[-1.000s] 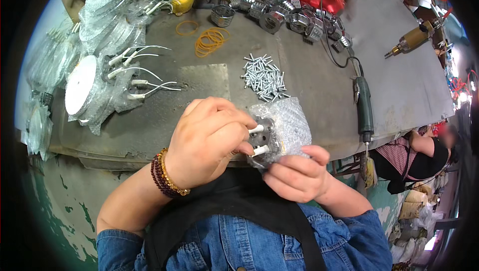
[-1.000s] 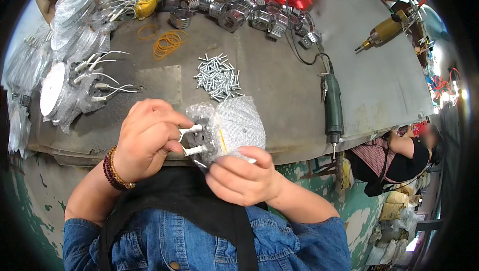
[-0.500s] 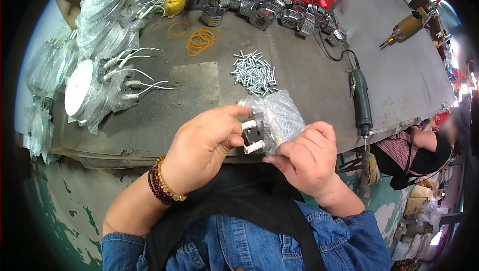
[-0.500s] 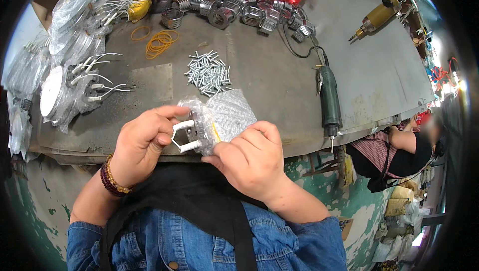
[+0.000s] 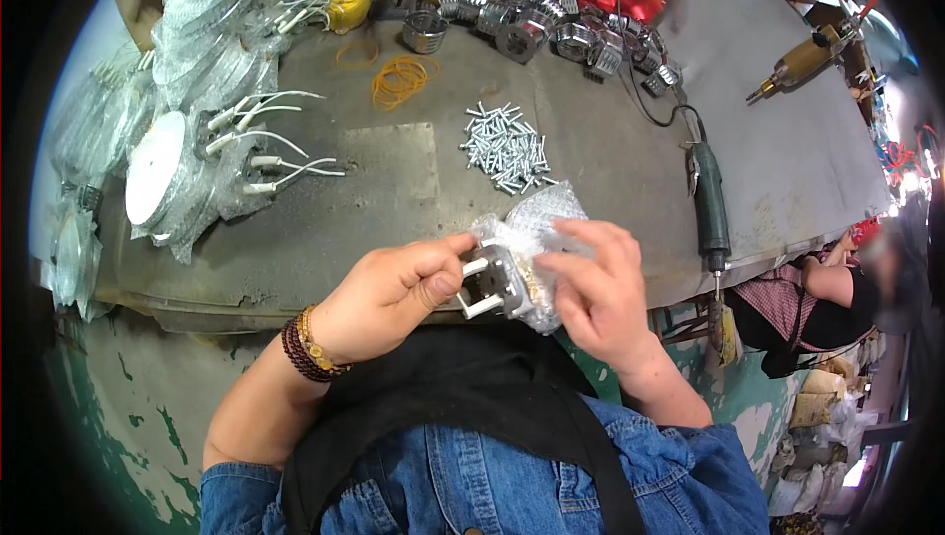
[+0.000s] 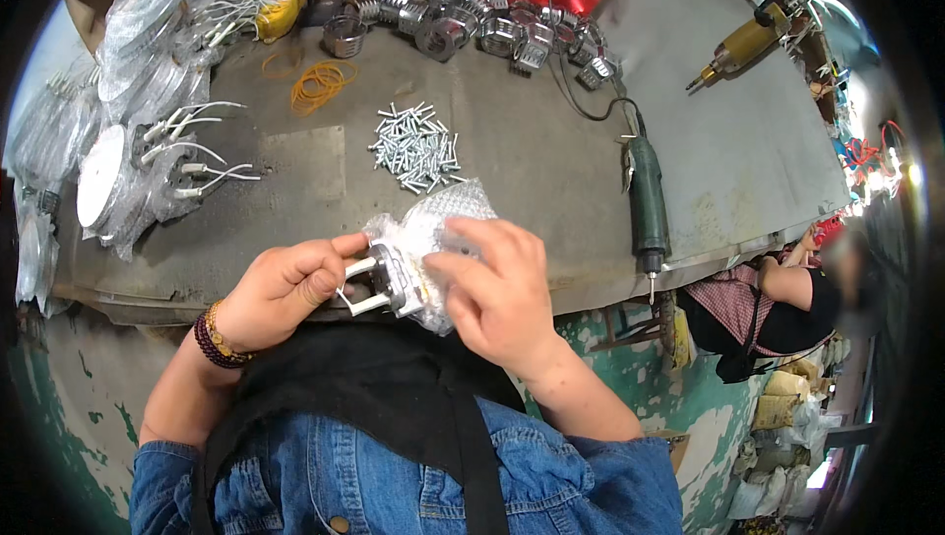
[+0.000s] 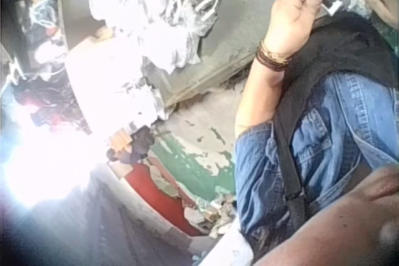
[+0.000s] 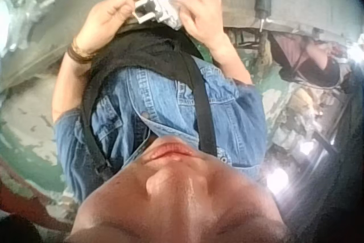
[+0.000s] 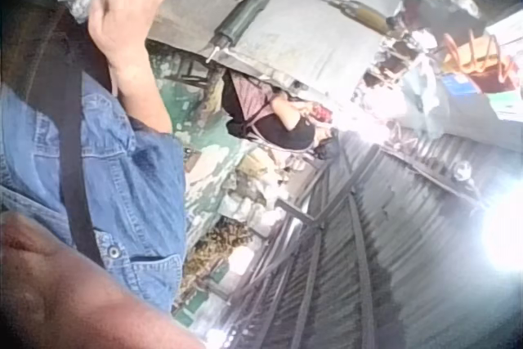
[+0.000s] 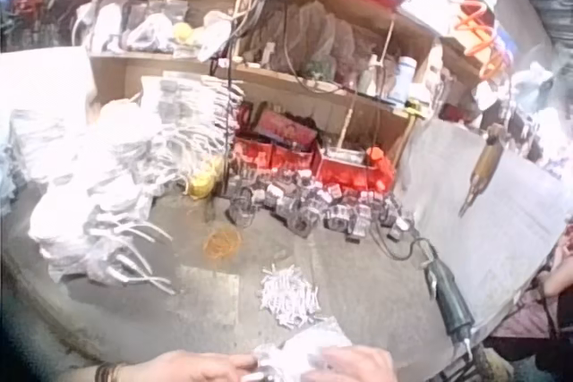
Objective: Assembling the metal components of a round light fixture using a pneumatic screwdriver and screws.
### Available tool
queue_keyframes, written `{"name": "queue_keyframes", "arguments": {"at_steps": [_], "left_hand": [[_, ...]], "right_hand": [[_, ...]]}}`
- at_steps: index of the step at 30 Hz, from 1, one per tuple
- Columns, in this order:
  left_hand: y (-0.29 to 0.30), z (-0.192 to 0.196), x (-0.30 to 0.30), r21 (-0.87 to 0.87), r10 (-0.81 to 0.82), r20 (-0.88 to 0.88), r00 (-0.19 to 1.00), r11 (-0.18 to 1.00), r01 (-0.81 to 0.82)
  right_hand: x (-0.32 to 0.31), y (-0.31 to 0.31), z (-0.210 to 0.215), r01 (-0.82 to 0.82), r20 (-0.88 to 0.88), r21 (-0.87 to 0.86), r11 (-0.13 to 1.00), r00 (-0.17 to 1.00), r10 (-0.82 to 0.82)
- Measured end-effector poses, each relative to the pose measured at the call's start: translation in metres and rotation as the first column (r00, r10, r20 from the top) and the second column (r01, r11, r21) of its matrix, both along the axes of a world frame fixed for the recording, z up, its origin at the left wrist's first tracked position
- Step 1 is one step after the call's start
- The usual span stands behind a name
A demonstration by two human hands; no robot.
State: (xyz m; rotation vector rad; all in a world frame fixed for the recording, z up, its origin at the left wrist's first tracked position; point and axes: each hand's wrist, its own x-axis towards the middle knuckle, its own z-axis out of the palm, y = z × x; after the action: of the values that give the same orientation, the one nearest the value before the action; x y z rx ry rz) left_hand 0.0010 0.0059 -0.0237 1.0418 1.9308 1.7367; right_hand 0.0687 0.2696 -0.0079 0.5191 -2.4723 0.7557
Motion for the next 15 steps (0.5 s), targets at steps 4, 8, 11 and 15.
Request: {"name": "queue_keyframes", "arguments": {"at_steps": [4, 8, 11, 15], "left_hand": [[-0.006, -0.017, -0.006, 0.065, -0.052, 0.465, 0.884, 0.998, 0.025], [-0.010, -0.009, -0.017, 0.005, -0.120, 0.195, 0.973, 0.993, 0.121], [-0.005, -0.001, -0.020, -0.165, -0.170, -0.213, 0.962, 0.977, 0.136], [-0.007, 0.003, -0.018, -0.199, -0.029, -0.368, 0.930, 0.979, -0.048]], "right_hand": [[-0.019, 0.011, 0.004, -0.150, 0.153, 0.058, 0.987, 0.978, 0.140], [-0.085, 0.055, 0.026, -0.295, 0.259, -0.029, 0.955, 0.921, 0.292], [-0.172, 0.099, 0.030, 0.082, 0.101, 0.131, 0.988, 0.990, -0.096], [-0.255, 0.133, -0.001, 0.371, -0.009, 0.429, 0.824, 0.914, -0.406]]}}
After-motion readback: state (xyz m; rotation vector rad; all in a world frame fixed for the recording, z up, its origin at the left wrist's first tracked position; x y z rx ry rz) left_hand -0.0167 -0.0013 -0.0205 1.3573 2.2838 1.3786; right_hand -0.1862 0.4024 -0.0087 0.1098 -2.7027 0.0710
